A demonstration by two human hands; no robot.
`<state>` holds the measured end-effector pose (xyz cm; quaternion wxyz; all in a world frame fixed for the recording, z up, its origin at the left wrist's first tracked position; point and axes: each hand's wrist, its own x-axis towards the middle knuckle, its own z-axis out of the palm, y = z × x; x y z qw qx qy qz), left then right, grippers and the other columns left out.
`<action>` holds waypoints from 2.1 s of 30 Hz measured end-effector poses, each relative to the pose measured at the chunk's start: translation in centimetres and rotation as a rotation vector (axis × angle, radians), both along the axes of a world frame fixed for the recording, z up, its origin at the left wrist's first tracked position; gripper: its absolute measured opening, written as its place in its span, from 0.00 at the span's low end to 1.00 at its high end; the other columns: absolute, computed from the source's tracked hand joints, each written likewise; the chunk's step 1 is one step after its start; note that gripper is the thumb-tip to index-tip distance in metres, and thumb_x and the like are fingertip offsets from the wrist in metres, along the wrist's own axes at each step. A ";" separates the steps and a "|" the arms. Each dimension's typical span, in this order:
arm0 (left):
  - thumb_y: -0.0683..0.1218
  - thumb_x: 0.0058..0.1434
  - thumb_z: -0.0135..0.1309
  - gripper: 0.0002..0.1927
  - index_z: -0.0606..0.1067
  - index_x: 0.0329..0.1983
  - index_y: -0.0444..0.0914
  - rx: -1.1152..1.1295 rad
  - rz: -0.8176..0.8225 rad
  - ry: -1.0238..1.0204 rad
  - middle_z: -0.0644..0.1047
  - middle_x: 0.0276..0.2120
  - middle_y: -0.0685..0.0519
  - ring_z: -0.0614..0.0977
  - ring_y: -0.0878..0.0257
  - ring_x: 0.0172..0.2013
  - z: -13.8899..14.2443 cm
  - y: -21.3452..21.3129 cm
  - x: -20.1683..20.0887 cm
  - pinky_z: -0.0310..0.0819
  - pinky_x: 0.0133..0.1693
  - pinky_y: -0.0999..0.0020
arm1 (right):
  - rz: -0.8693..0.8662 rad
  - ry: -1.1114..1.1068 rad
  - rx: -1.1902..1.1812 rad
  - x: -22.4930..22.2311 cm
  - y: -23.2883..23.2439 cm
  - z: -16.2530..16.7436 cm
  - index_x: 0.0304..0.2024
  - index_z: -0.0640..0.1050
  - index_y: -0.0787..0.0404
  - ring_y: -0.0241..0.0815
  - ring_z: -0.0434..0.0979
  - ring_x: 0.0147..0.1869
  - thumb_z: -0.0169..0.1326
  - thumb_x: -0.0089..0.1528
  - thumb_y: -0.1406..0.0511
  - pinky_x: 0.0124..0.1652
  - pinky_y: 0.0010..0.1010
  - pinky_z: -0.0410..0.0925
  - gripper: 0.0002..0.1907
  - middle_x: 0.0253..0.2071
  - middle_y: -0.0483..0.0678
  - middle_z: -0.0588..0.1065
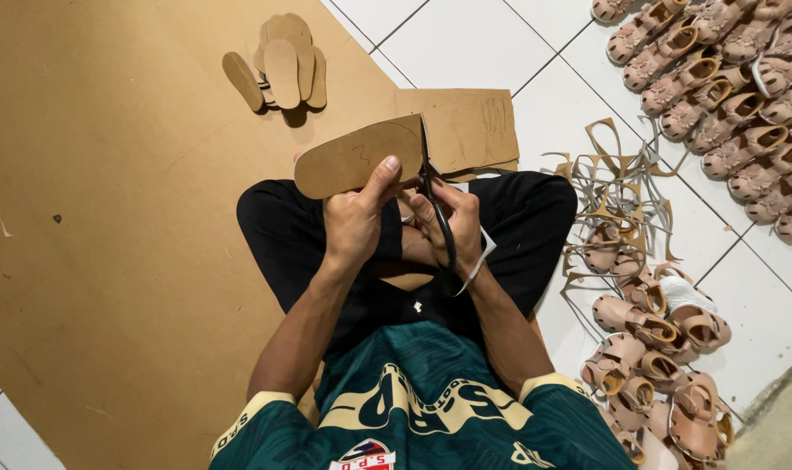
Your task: The person sits on the workshop floor and cuts sandal insole shapes out of a sheet of stiff board using scissors, following drawn outlines. They trim each cut insole along the edge, set finished insoles on a stack beside them, and repeat the cut-and-trim cycle on new sections of the sheet.
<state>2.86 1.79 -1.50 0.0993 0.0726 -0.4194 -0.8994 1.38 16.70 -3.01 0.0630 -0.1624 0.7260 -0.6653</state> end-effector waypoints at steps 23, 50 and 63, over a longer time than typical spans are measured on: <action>0.42 0.63 0.57 0.10 0.75 0.47 0.34 0.015 0.082 -0.076 0.80 0.40 0.52 0.84 0.66 0.40 0.3 -0.2 -1.3 0.82 0.44 0.70 | -0.062 0.020 0.088 0.2 -0.6 -0.2 0.46 0.81 0.67 0.26 0.70 0.25 0.56 0.67 0.53 0.25 0.21 0.62 0.22 0.23 0.41 0.73; 0.46 0.68 0.58 0.15 0.78 0.46 0.27 -0.396 -0.112 -0.057 0.83 0.38 0.44 0.87 0.60 0.39 0.6 -3.1 -0.2 0.88 0.42 0.66 | 0.006 -0.052 -0.030 0.7 0.0 -0.2 0.48 0.80 0.68 0.26 0.67 0.24 0.56 0.66 0.50 0.24 0.20 0.59 0.27 0.22 0.39 0.71; 0.48 0.68 0.61 0.15 0.80 0.41 0.27 -0.522 -0.217 -0.101 0.81 0.33 0.47 0.81 0.66 0.32 0.1 -4.8 -1.2 0.81 0.37 0.72 | 0.017 0.068 0.084 0.9 0.5 -0.2 0.44 0.81 0.68 0.30 0.76 0.31 0.57 0.69 0.54 0.32 0.21 0.67 0.21 0.28 0.46 0.79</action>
